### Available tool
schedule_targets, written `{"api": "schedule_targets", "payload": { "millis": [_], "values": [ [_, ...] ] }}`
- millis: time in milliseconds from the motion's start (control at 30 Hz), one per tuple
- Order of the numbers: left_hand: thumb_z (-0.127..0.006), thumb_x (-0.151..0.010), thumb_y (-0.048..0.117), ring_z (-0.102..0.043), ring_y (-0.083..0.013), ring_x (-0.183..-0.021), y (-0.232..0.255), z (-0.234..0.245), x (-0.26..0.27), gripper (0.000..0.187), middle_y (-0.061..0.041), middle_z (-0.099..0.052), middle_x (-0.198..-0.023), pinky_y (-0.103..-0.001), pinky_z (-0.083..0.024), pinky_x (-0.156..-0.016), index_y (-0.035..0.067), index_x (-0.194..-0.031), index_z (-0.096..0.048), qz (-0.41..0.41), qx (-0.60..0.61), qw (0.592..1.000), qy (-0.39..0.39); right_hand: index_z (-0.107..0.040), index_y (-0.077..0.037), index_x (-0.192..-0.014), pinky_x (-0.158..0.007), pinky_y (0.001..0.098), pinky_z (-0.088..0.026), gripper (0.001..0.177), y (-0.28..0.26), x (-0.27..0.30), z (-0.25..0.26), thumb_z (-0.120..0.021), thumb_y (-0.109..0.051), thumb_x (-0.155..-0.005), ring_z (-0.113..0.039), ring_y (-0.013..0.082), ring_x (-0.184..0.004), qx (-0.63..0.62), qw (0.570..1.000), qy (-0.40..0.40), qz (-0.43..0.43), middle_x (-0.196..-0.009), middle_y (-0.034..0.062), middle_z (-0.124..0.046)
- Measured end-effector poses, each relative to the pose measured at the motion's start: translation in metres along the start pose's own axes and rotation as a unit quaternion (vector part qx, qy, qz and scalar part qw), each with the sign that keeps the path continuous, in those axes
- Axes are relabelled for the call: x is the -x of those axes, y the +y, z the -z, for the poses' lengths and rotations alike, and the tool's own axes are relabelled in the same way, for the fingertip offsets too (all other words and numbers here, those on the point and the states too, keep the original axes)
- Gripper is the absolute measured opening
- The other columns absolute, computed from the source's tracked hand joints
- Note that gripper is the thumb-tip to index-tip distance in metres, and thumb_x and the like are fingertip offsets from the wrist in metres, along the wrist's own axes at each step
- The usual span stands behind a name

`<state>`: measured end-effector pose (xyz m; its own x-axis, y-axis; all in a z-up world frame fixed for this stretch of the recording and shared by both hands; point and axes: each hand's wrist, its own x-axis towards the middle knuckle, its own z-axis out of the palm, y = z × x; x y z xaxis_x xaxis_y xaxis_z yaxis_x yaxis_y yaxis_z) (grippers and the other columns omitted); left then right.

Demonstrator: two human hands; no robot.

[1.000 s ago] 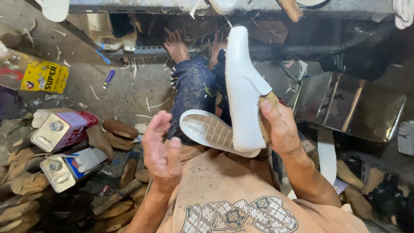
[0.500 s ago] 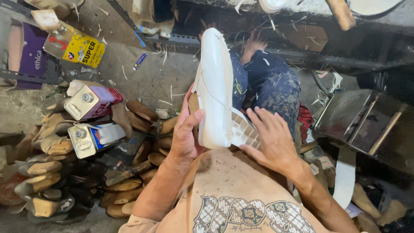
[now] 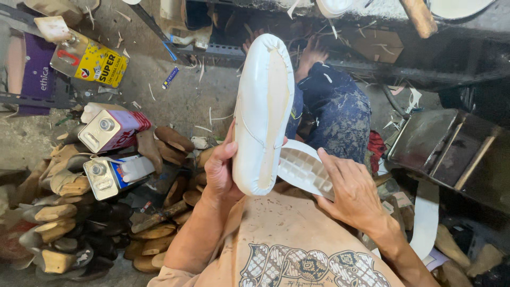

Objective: The person trims the sole of a white shoe with a knife, then hammers it. They pick up another shoe, inspect the sole, and use a small stick to apply a substance to the shoe's edge. The person repeats the trimming and hammering process on the second shoe.

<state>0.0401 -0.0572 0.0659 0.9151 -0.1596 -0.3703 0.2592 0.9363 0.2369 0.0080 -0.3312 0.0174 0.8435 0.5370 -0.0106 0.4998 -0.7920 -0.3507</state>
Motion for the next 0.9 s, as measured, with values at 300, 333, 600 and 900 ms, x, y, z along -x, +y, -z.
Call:
{"api": "schedule_targets", "payload": {
  "millis": [300, 333, 600, 900],
  "values": [
    [-0.074, -0.071, 0.016, -0.068, -0.0291, -0.115, 0.012, 0.034, -0.008, 0.098, -0.021, -0.062, -0.139, -0.047, -0.059, -0.096, 0.012, -0.159, -0.032, -0.104, -0.212, 0.97, -0.062, -0.046, -0.021, -0.154, -0.1, 0.0452, -0.041, 0.096, 0.008, 0.011, -0.03, -0.078, -0.048, -0.067, -0.055, 0.0233, -0.125, 0.046, 0.999, -0.009, 0.013, -0.129, 0.0008, -0.062],
    [-0.081, -0.067, 0.02, -0.067, -0.0253, -0.116, 0.016, 0.028, -0.006, 0.104, -0.019, -0.063, -0.137, -0.044, -0.059, -0.097, 0.008, -0.158, -0.033, -0.13, -0.288, 0.948, -0.049, -0.044, -0.023, -0.155, -0.1, 0.0457, -0.041, 0.097, 0.009, 0.011, -0.032, -0.078, -0.049, -0.067, -0.054, 0.0231, -0.126, 0.035, 0.999, -0.013, 0.008, -0.13, 0.0, -0.062],
    [-0.082, -0.076, 0.037, -0.057, -0.0209, -0.126, 0.023, 0.006, 0.013, 0.094, -0.012, -0.057, -0.142, -0.035, -0.047, -0.107, 0.005, -0.153, -0.039, -0.182, -0.436, 0.881, -0.006, -0.042, -0.01, -0.152, -0.093, 0.0414, -0.045, 0.092, -0.001, 0.007, 0.0, -0.076, -0.04, -0.072, -0.057, 0.0276, -0.119, 0.047, 0.998, 0.008, 0.042, -0.131, 0.0049, -0.065],
    [-0.083, -0.069, 0.023, -0.061, -0.0225, -0.121, 0.057, 0.022, -0.002, 0.09, -0.012, -0.063, -0.137, -0.036, -0.05, -0.104, 0.004, -0.149, -0.046, -0.279, -0.309, 0.906, 0.071, -0.047, -0.022, -0.152, -0.087, 0.0425, -0.054, 0.097, 0.016, 0.004, -0.027, -0.077, -0.05, -0.065, -0.061, 0.0263, -0.116, 0.116, 0.985, 0.113, -0.053, -0.139, 0.0004, -0.058]
  ]
}}
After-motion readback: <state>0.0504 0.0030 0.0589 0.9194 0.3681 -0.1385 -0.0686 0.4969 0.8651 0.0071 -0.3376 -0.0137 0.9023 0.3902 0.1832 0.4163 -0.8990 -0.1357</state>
